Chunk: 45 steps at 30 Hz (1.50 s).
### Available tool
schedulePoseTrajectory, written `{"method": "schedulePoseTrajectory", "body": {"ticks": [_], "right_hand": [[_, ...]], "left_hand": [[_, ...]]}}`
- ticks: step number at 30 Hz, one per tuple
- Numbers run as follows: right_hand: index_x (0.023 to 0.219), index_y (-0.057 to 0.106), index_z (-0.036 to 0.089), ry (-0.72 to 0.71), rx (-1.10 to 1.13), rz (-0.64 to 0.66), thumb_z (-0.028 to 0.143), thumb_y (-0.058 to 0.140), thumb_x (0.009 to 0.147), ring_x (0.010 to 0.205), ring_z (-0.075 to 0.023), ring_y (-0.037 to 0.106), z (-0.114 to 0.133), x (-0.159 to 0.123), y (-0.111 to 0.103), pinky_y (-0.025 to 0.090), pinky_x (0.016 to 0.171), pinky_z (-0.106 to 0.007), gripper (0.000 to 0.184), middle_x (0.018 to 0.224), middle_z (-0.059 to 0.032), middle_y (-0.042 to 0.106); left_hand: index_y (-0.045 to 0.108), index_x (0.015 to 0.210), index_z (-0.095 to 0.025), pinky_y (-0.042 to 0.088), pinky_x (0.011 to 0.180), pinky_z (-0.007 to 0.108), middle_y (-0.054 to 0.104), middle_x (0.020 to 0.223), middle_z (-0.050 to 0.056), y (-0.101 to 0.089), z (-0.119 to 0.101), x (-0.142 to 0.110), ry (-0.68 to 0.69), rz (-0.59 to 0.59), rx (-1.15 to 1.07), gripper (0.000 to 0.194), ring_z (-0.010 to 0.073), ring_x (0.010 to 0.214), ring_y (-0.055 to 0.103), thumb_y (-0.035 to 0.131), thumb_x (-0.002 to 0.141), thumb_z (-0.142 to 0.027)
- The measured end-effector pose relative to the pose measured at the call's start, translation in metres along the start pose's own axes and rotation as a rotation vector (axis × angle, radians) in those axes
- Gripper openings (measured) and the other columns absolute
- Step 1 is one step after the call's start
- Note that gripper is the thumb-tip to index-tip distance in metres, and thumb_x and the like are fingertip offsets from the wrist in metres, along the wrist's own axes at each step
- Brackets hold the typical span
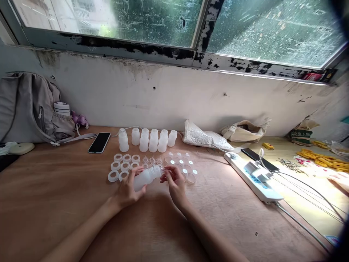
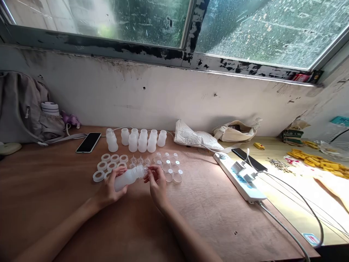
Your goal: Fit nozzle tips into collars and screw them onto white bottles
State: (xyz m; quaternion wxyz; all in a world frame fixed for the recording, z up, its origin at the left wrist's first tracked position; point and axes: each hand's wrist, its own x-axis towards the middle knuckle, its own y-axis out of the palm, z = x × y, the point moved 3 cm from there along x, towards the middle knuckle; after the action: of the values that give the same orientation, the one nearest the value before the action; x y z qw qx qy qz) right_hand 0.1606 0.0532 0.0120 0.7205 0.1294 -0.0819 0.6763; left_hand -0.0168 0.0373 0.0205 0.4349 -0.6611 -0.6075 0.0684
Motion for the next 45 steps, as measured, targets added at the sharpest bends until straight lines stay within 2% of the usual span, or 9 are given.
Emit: {"method": "schedulePoseTrajectory", "body": {"ticks": [3,7,18,23,32,40,45], "right_hand": [[0.088,0.049,0.020,0.020,-0.001,0.034,0.030,0.050,0.082,0.057,-0.0123,0.054,-0.004,-0.002,0.002,0.048,0.053,-0.026,0.012,0.062,0.0015,0.053],[0.088,0.049,0.019,0.045,-0.015,0.095,0.031,0.050,0.082,0.058,-0.0128,0.054,-0.007,-0.005,0.006,0.047,0.053,-0.027,0.014,0.061,0.0009,0.053],[0.084,0.049,0.019,0.074,-0.071,0.187,0.034,0.050,0.081,0.052,-0.0119,0.051,-0.005,-0.004,0.007,0.046,0.051,-0.027,0.016,0.059,0.0010,0.053],[0.083,0.050,0.018,0.070,-0.102,0.194,0.034,0.050,0.081,0.052,-0.0113,0.051,-0.002,-0.003,0.006,0.044,0.051,-0.026,0.016,0.060,0.0011,0.053],[0.077,0.049,0.019,0.069,-0.151,0.213,0.036,0.049,0.081,0.051,-0.0109,0.049,0.004,-0.003,0.005,0.042,0.050,-0.025,0.018,0.059,0.0017,0.049],[0.068,0.045,0.019,0.058,-0.192,0.216,0.035,0.048,0.082,0.047,-0.0083,0.038,0.007,-0.004,0.003,0.032,0.045,-0.021,0.021,0.054,0.0045,0.040],[0.063,0.042,0.019,0.035,-0.221,0.194,0.035,0.049,0.081,0.048,-0.0084,0.035,0.009,-0.004,0.003,0.029,0.044,-0.021,0.025,0.054,0.0043,0.037]], "left_hand": [[0.038,0.111,-0.022,0.047,0.079,0.031,0.056,0.106,0.005,0.000,0.009,-0.006,0.039,0.044,0.034,0.044,0.0196,0.092,0.056,0.054,0.070,-0.025],[0.039,0.112,-0.023,0.046,0.080,0.031,0.058,0.106,0.006,-0.007,0.011,-0.008,0.084,0.087,0.044,0.043,0.0202,0.093,0.057,0.052,0.071,-0.024],[0.047,0.109,-0.021,0.047,0.078,0.030,0.061,0.101,0.005,-0.017,0.015,-0.004,0.018,0.156,-0.089,0.041,0.0194,0.089,0.058,0.054,0.069,-0.026],[0.048,0.108,-0.020,0.047,0.076,0.028,0.062,0.100,0.004,-0.020,0.011,-0.004,0.036,0.136,-0.093,0.040,0.0180,0.087,0.059,0.055,0.068,-0.025],[0.049,0.108,-0.021,0.047,0.077,0.030,0.062,0.101,0.005,-0.023,0.007,-0.002,0.027,0.179,-0.111,0.041,0.0187,0.086,0.058,0.054,0.068,-0.025],[0.049,0.107,-0.021,0.047,0.072,0.027,0.062,0.098,0.004,-0.023,0.004,-0.003,0.035,0.211,-0.150,0.040,0.0175,0.084,0.059,0.055,0.068,-0.025],[0.051,0.106,-0.022,0.047,0.074,0.027,0.062,0.098,0.003,-0.024,0.002,-0.002,-0.024,0.241,-0.212,0.040,0.0181,0.086,0.058,0.055,0.067,-0.025]]}}
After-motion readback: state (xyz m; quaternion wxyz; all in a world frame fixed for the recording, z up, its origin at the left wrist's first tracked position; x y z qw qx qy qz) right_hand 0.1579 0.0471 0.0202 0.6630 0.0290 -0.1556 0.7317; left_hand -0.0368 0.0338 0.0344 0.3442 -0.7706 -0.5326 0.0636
